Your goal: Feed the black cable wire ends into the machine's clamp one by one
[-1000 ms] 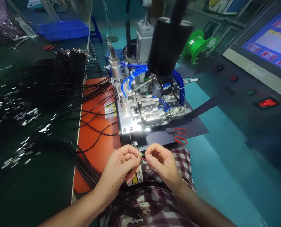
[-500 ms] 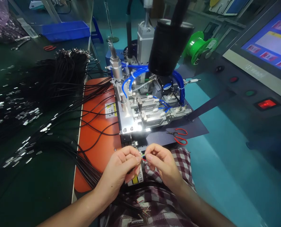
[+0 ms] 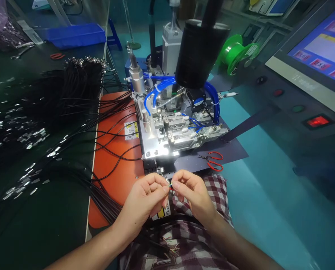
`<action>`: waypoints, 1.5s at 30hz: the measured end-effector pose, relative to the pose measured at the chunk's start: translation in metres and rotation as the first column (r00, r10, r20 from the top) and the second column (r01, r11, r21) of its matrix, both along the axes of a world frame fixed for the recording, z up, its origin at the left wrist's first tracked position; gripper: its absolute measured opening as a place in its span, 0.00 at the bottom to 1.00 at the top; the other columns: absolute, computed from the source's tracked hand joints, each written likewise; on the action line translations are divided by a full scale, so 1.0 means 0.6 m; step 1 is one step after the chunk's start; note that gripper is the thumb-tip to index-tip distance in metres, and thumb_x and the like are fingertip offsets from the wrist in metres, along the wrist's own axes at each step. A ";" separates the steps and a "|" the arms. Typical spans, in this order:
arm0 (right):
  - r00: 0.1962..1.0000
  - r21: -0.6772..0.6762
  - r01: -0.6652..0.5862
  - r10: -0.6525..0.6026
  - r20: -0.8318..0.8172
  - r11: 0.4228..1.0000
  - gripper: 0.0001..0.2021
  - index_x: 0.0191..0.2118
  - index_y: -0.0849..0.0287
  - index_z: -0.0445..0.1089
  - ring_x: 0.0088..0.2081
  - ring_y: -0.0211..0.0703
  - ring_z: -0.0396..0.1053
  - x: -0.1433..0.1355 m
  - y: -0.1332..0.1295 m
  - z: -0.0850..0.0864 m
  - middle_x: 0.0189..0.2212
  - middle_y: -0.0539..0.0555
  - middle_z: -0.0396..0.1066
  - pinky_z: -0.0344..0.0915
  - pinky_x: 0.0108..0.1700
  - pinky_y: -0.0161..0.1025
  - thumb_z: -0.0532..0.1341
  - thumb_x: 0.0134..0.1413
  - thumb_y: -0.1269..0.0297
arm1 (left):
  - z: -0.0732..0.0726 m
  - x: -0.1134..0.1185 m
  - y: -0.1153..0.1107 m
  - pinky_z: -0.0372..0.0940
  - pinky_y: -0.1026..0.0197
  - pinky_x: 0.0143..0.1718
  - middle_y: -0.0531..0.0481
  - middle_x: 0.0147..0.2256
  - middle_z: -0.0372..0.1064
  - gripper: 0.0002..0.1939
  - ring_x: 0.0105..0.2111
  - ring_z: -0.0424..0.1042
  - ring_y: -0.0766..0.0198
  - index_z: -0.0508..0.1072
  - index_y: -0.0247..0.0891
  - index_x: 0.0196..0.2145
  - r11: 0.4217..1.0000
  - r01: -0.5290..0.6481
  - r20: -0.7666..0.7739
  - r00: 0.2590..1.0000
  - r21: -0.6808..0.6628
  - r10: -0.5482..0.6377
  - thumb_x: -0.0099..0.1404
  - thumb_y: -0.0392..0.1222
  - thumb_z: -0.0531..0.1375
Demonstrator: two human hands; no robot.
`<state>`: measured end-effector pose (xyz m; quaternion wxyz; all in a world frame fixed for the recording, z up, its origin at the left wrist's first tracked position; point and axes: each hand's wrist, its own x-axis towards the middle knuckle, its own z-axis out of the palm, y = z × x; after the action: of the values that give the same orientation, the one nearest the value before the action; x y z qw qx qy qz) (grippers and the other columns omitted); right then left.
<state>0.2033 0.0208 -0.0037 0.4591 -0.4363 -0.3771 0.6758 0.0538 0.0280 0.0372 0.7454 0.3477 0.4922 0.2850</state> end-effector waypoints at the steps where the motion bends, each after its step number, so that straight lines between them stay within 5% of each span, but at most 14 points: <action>1: 1.000 -0.007 -0.004 0.004 -0.015 1.000 0.08 0.27 0.60 0.66 0.19 0.29 0.53 -0.001 0.000 -0.001 0.19 0.44 0.59 0.51 0.20 0.29 0.62 0.51 0.63 | 0.000 0.000 0.000 0.40 0.69 0.16 0.58 0.17 0.61 0.04 0.14 0.48 0.76 0.65 0.36 0.29 1.000 0.000 0.001 1.000 -0.003 0.000 0.62 0.38 0.56; 14: 0.994 -0.065 -0.047 0.040 -0.099 0.997 0.09 0.26 0.61 0.65 0.18 0.30 0.51 0.000 -0.001 0.000 0.16 0.44 0.56 0.48 0.20 0.30 0.62 0.51 0.62 | 0.001 -0.001 0.002 0.42 0.69 0.16 0.57 0.17 0.60 0.04 0.15 0.50 0.76 0.65 0.35 0.31 1.000 -0.015 0.036 0.999 -0.002 0.015 0.62 0.37 0.55; 26: 0.987 0.031 -0.039 0.034 0.157 0.999 0.06 0.27 0.60 0.65 0.20 0.31 0.52 0.001 -0.008 0.012 0.19 0.44 0.58 0.50 0.21 0.30 0.61 0.50 0.66 | 0.002 -0.001 0.002 0.46 0.71 0.14 0.58 0.18 0.62 0.05 0.12 0.53 0.77 0.65 0.36 0.30 1.000 -0.011 -0.026 1.000 0.001 0.011 0.61 0.39 0.57; 30: 0.981 0.049 -0.021 0.011 0.195 0.999 0.06 0.26 0.60 0.65 0.21 0.32 0.54 -0.002 -0.010 0.018 0.19 0.45 0.59 0.53 0.23 0.31 0.61 0.48 0.66 | 0.001 0.002 0.000 0.47 0.70 0.14 0.61 0.13 0.55 0.07 0.12 0.53 0.75 0.65 0.37 0.28 1.000 -0.021 -0.055 0.998 0.007 0.022 0.60 0.41 0.58; 45: 0.968 0.045 0.018 -0.029 0.251 0.999 0.07 0.24 0.60 0.65 0.20 0.32 0.54 -0.011 -0.014 0.023 0.18 0.45 0.58 0.54 0.22 0.32 0.61 0.47 0.65 | -0.008 0.007 -0.010 0.42 0.70 0.15 0.60 0.10 0.58 0.07 0.11 0.52 0.74 0.64 0.37 0.30 0.997 -0.079 -0.028 0.997 -0.018 0.078 0.62 0.43 0.56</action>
<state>0.1966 0.0127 0.0102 0.4247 -0.5130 -0.4411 0.6015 0.0578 0.0220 0.0325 0.7301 0.3248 0.5182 0.3047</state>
